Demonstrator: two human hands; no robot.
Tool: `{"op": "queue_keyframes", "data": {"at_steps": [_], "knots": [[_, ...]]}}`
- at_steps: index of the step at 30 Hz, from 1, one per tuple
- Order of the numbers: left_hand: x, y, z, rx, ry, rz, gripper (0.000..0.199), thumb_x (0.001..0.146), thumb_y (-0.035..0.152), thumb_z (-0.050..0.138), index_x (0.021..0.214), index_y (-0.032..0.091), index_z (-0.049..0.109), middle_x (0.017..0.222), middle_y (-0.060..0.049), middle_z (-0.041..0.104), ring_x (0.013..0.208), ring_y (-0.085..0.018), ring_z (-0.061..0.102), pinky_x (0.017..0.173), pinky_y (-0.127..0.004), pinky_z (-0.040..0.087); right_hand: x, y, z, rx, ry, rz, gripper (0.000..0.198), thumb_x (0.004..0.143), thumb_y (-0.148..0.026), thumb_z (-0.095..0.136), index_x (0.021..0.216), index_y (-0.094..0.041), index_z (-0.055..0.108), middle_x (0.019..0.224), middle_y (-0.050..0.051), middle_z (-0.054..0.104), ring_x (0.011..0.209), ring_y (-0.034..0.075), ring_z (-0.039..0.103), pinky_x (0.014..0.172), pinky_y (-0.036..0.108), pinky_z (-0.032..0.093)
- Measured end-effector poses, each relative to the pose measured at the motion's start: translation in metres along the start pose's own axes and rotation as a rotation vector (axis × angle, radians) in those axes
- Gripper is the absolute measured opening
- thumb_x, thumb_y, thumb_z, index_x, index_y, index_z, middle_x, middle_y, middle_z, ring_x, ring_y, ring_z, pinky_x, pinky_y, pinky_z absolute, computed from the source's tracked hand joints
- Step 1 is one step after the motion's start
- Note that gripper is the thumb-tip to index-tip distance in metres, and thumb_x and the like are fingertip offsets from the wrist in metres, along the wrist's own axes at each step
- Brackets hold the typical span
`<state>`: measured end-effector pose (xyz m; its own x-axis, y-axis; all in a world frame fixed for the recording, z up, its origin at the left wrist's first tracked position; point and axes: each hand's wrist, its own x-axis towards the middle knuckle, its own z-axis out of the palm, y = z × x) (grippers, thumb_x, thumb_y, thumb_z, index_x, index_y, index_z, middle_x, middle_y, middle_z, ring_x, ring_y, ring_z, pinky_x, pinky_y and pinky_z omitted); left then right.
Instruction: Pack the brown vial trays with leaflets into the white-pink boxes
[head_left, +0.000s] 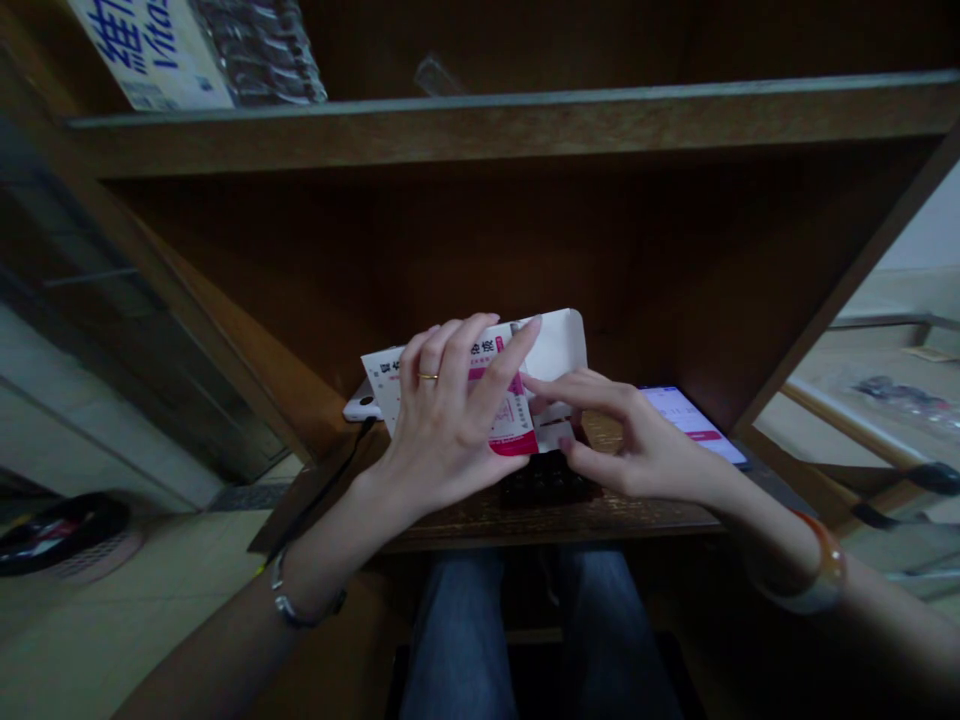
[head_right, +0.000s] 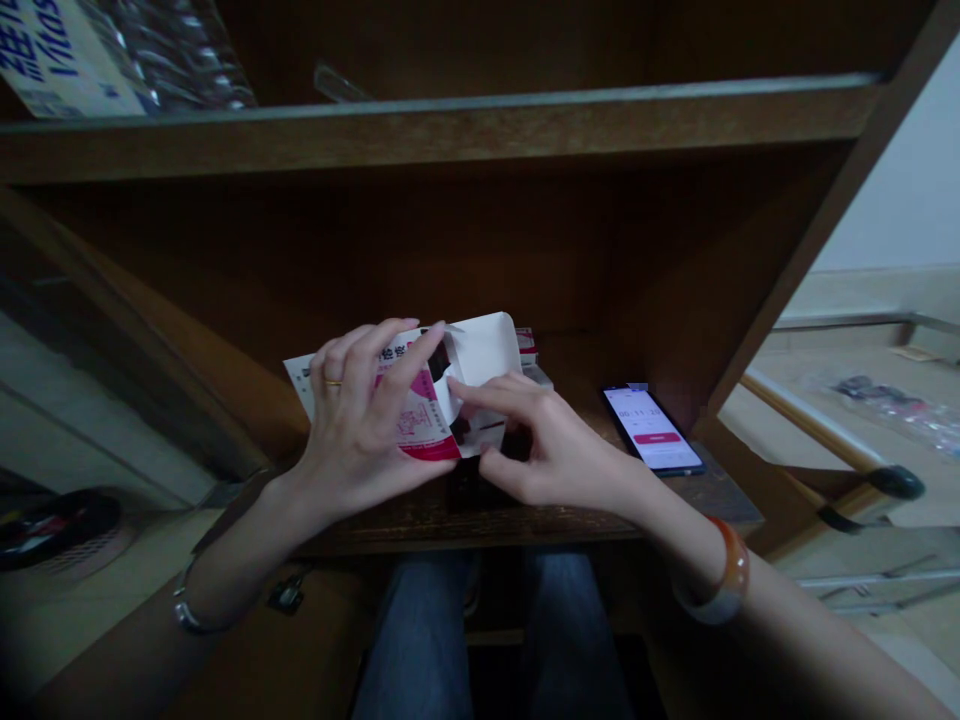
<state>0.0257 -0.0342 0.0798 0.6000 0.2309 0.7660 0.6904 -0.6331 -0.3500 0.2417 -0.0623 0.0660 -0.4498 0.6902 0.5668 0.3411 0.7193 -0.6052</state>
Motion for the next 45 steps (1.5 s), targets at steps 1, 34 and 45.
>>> {"op": "queue_keyframes", "data": {"at_steps": [1,34,45], "knots": [[0.000,-0.001,0.000,0.008,0.001,-0.004,0.087,0.077,0.044,0.070,0.151,0.014,0.034,0.138,-0.022,0.049,0.128,-0.038,0.047,0.109,-0.052,0.034,0.000,-0.002,-0.003,-0.048,-0.053,-0.037,0.065,0.077,-0.011,0.064,0.140,-0.024,0.057,0.115,0.007,0.068,0.104,0.025,0.061,0.090,0.041,0.054],[-0.004,0.022,0.000,-0.073,0.085,0.022,0.053,0.072,0.040,0.070,0.119,0.019,0.056,0.135,-0.021,0.049,0.125,-0.037,0.048,0.105,-0.052,0.038,-0.008,0.010,0.046,0.276,0.347,-0.016,0.054,0.107,-0.033,0.040,0.155,-0.049,0.024,0.167,-0.017,0.018,0.155,0.014,0.018,0.127,0.038,0.023],[-0.010,0.039,0.004,-0.049,0.163,-0.005,0.067,0.075,0.042,0.068,0.134,0.016,0.049,0.133,-0.021,0.053,0.123,-0.035,0.050,0.106,-0.049,0.038,-0.016,0.009,0.060,-0.051,0.609,-0.138,0.057,0.104,-0.021,0.045,0.157,-0.037,0.029,0.160,-0.003,0.042,0.144,0.015,0.045,0.119,0.030,0.040]]}}
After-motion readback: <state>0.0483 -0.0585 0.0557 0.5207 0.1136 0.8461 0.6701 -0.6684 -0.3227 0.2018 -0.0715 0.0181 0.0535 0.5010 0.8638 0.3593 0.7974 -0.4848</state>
